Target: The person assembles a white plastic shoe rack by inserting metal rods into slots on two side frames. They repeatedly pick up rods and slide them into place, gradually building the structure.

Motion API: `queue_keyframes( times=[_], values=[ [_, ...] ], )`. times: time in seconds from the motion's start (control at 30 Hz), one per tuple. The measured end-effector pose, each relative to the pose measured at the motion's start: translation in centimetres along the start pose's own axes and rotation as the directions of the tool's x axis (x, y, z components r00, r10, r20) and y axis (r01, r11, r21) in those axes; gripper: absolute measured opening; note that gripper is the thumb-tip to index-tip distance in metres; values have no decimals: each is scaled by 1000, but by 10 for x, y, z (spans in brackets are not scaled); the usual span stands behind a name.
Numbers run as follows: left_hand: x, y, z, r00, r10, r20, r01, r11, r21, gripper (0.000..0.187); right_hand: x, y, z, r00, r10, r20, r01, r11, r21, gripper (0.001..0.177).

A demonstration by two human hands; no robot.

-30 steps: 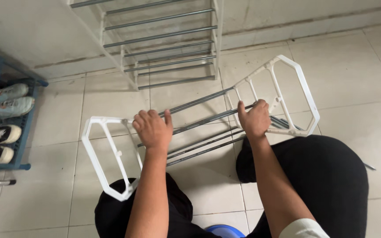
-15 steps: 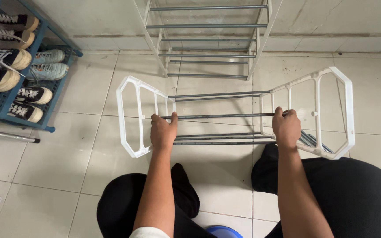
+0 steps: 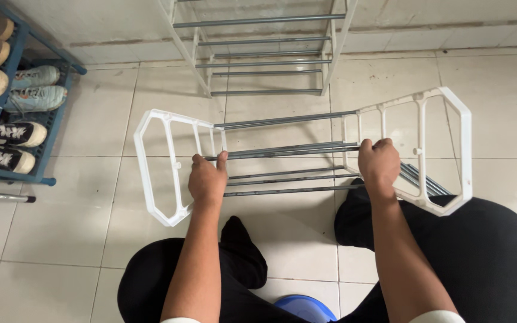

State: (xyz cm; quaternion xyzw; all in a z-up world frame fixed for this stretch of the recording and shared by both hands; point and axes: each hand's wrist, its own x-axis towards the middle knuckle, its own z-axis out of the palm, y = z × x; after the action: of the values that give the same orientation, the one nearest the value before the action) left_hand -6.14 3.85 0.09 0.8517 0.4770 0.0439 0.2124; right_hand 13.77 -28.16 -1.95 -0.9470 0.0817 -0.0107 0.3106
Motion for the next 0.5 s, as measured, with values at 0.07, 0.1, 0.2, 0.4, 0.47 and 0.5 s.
queue_keyframes(
  times=[0.07,0.1,0.2,0.4,0.47,0.5],
  values=[
    [2,2,-1,999,20,-28,-19,1000,15,74,2,-4,-3,1000,-14,26,15,1000,-18,39],
    [4,4,-2,998,32,-50,-31,999,21,76,4,-7,-3,997,12,70,-11,1000,-8,44],
    [8,15,1,1000,20,-7,-20,999,-31,86,11,-9,-1,992,7,124,-4,1000,-19,60],
    [0,59,24,975,183,124,-208,948,242,92,-11,1,27,839,-541,-61,508,819,-268,75],
    [-6,75,30,955,181,237,-243,931,271,93,-20,-1,32,741,-671,26,639,692,-336,62],
    [-10,82,31,952,197,232,-260,924,281,95,-27,-2,33,752,-648,118,652,706,-278,52]
  ],
)
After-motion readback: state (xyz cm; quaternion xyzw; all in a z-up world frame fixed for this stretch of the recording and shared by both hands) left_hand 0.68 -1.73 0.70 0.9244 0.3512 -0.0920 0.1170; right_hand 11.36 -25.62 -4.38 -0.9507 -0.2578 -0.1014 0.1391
